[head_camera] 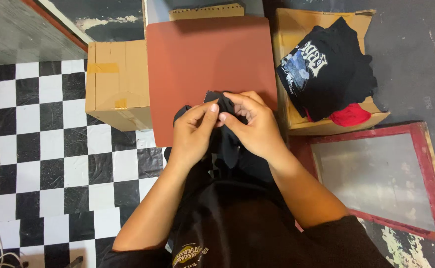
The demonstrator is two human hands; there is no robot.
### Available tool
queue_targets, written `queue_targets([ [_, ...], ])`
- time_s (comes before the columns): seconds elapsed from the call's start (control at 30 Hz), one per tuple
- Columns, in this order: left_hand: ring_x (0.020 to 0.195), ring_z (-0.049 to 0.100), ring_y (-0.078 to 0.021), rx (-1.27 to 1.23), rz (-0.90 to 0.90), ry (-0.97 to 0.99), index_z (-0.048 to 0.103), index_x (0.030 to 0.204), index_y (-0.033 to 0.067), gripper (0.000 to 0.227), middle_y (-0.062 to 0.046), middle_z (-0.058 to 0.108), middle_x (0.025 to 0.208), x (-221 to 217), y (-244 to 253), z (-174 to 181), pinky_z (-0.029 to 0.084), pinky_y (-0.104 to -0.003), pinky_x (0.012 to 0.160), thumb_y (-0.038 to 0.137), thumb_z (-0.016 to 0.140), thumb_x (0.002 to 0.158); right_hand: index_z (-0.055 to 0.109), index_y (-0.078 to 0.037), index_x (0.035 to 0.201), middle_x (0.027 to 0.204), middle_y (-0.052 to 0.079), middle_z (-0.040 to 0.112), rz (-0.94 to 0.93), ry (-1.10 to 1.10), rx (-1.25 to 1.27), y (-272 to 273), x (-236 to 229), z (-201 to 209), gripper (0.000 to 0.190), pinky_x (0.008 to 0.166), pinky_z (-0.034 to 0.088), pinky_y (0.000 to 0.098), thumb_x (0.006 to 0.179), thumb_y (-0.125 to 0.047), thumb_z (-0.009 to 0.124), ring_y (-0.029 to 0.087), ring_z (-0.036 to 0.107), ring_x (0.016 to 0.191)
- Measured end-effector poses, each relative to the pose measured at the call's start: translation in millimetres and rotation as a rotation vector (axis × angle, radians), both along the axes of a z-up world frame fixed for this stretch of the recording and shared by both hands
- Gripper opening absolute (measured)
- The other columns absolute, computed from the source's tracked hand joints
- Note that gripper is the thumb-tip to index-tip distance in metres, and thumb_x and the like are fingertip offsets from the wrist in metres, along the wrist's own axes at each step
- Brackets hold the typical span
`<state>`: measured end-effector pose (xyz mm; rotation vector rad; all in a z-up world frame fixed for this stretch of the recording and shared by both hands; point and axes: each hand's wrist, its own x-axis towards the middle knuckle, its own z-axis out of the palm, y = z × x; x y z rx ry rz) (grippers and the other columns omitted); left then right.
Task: The person uses a heat press machine to apply designs onto black t-shirts. They place a t-shirt on the press, lower the heated top plate, and then lift it to reveal the design. The person smooths the fabric with their hands and folds the finished t-shirt before moving on to the next one.
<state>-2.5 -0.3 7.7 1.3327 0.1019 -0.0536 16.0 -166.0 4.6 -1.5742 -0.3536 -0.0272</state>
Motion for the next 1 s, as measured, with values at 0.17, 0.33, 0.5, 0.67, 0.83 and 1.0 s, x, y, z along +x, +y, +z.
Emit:
queue_targets([
  [0.17, 0.089, 0.069, -0.0121, 0.334, -0.044, -0.173, 0.073, 0.117, -0.0016, 0.029, -0.007, 0.072, 0.103, -6.1, -0.9, 1.4, 0.058, -0.028, 0.081, 0.022, 0.060, 0.107, 0.069, 0.001, 0.126, 0.107, 0.005, 0.063, -0.106, -0.123, -0.257, -2.1, -1.6, 5.5, 0.042, 0.085, 0.055, 0.0287, 0.086, 0.000, 0.081, 0.013, 0.063, 0.093],
  [0.33, 0.094, 0.072, -0.0126, 0.208, -0.076, -0.109, 0.074, 0.115, -0.0016, 0.027, -0.009, 0.075, 0.105, 7.4, 12.1, -4.1, 0.060, -0.027, 0.085, 0.020, 0.062, 0.105, 0.072, 0.001, 0.119, 0.108, 0.004, 0.066, -0.083, -0.085, -0.210, -19.7, 7.1, -12.8, 0.028, 0.086, 0.056, 0.0278, 0.091, 0.001, 0.077, 0.011, 0.067, 0.095],
  [0.5, 0.100, 0.071, -0.0158, 0.603, -0.043, -0.373, 0.072, 0.120, 0.0024, 0.024, -0.010, 0.069, 0.113, 30.7, 42.7, -4.4, 0.057, -0.030, 0.088, 0.007, 0.070, 0.096, 0.069, 0.003, 0.113, 0.107, 0.004, 0.067, 0.051, 0.184, 0.057, -54.5, 8.6, -7.2, 0.015, 0.087, 0.051, 0.0239, 0.099, 0.002, 0.064, 0.009, 0.065, 0.095],
  [0.67, 0.096, 0.071, -0.0159, 0.542, -0.282, -0.315, 0.071, 0.120, 0.0068, 0.022, -0.006, 0.070, 0.117, 37.3, 34.9, 4.2, 0.058, -0.030, 0.085, 0.006, 0.064, 0.099, 0.068, 0.005, 0.112, 0.107, 0.010, 0.065, 0.187, 0.219, 0.259, -89.6, -5.3, 4.9, 0.016, 0.093, 0.045, 0.0262, 0.098, 0.000, 0.062, 0.013, 0.059, 0.100],
  [0.83, 0.109, 0.069, -0.0219, 0.572, -0.455, -0.414, 0.068, 0.127, 0.0096, 0.026, -0.005, 0.071, 0.119, 39.6, 16.7, 6.2, 0.054, -0.033, 0.095, 0.005, 0.062, 0.102, 0.065, 0.006, 0.107, 0.108, 0.016, 0.064, 0.291, 0.080, 0.306, -114.7, -14.0, 34.9, 0.019, 0.100, 0.043, 0.0308, 0.095, -0.008, 0.061, 0.021, 0.058, 0.105],
  [1.0, 0.134, 0.057, -0.0271, 0.530, -0.622, -0.413, 0.067, 0.126, 0.0130, 0.033, -0.008, 0.055, 0.148, 41.6, 15.5, -16.5, 0.049, -0.037, 0.108, -0.002, 0.054, 0.100, 0.064, 0.007, 0.103, 0.102, 0.017, 0.062, 0.352, 0.068, 0.296, -122.7, -12.7, 40.6, 0.020, 0.101, 0.046, 0.0354, 0.098, -0.012, 0.062, 0.024, 0.059, 0.102],
])
